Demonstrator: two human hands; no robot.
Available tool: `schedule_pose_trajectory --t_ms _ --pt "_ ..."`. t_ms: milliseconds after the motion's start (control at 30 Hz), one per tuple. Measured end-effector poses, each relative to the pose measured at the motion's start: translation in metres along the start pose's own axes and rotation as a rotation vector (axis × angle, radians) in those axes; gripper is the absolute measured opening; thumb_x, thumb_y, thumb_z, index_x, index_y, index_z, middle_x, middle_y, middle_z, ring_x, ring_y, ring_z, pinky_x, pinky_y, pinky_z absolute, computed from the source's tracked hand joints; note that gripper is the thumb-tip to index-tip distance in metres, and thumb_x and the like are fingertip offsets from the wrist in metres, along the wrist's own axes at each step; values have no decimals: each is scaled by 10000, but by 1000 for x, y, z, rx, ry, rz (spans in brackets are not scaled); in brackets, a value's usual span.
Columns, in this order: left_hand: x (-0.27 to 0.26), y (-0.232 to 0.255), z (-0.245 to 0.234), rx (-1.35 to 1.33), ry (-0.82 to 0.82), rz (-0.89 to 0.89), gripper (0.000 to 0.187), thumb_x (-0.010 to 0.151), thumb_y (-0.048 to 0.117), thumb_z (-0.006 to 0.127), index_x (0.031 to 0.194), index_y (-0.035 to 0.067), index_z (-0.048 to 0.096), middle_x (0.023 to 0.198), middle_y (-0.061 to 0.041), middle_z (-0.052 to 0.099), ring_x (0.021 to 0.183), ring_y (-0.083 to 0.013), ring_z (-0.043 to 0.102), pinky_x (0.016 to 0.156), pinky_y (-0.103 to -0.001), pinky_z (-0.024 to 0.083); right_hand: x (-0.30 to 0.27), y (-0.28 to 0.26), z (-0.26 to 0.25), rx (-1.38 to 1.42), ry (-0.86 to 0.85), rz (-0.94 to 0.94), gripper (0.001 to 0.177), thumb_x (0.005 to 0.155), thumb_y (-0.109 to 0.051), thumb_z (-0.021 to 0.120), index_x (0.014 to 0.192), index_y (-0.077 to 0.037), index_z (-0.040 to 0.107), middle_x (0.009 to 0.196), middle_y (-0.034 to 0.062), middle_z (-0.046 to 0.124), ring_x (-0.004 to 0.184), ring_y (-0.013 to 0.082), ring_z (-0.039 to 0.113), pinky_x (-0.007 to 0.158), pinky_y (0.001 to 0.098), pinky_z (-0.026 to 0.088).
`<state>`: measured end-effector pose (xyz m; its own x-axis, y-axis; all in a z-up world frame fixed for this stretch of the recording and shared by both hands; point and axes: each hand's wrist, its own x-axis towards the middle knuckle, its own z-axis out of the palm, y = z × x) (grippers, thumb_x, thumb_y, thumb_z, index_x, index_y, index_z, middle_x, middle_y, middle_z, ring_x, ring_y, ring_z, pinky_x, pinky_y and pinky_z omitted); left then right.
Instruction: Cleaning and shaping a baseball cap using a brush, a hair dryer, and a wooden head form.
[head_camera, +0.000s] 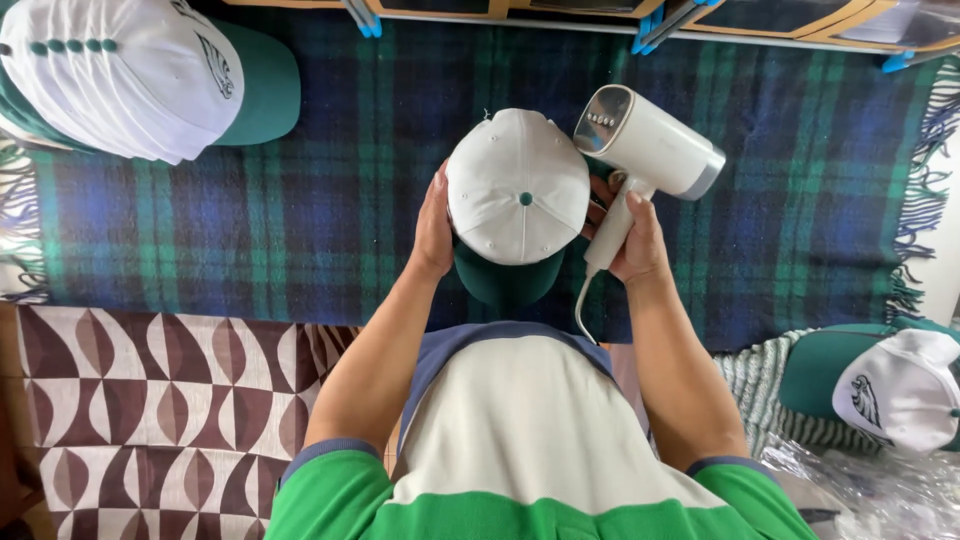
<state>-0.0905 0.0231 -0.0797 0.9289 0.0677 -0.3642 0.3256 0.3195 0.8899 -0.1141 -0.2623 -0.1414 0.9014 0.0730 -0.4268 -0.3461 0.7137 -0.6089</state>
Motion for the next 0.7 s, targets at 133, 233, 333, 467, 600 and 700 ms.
schedule_pose_trajectory --t_ms 133,233,333,467,600,700 --pt "-24 -25 -29 114 20 11 602 1118 458 416 1579 72 385 1608 -182 377 1513 -336 315 1256 -492 256 -45 -38 24 -182 154 -97 329 957 -316 654 1239 -195 535 1174 105 738 1145 499 689 914 725 542" --pt "-49 -20 -36 432 104 -14 576 1110 459 397 1604 167 353 1602 -170 410 1493 -330 362 1246 -461 299 -91 -57 20 -790 376 -295 306 957 -212 765 1138 -51 578 872 160 723 709 304 742 591 446 599" --pt "-59 -14 -25 448 135 217 533 1131 350 427 1624 174 329 1650 -144 332 1488 -387 352 1220 -548 277 -132 -73 58 -1411 385 -163 476 959 -547 671 546 -312 696 498 -45 597 507 204 594 603 306 511" --pt "-20 23 5 773 -6 596 486 1129 371 440 1562 152 450 1578 -138 443 1511 -363 326 1243 -507 265 -125 -68 84 -1543 110 -633 397 947 -298 803 604 -130 695 574 73 673 563 312 682 528 397 546" --pt "8 73 50 1076 -197 375 528 1069 465 316 1468 191 527 1548 -220 452 1461 -469 324 1137 -606 293 -115 -113 154 -1534 249 -143 544 939 -540 618 1193 -60 648 992 111 726 885 257 705 705 384 525" --pt "24 64 56 1135 -167 439 472 1080 392 328 1413 175 583 1435 -181 589 1328 -428 523 946 -549 505 -125 -111 132 -1593 167 -270 483 980 -463 632 1238 -55 661 1062 126 731 971 280 702 751 407 523"
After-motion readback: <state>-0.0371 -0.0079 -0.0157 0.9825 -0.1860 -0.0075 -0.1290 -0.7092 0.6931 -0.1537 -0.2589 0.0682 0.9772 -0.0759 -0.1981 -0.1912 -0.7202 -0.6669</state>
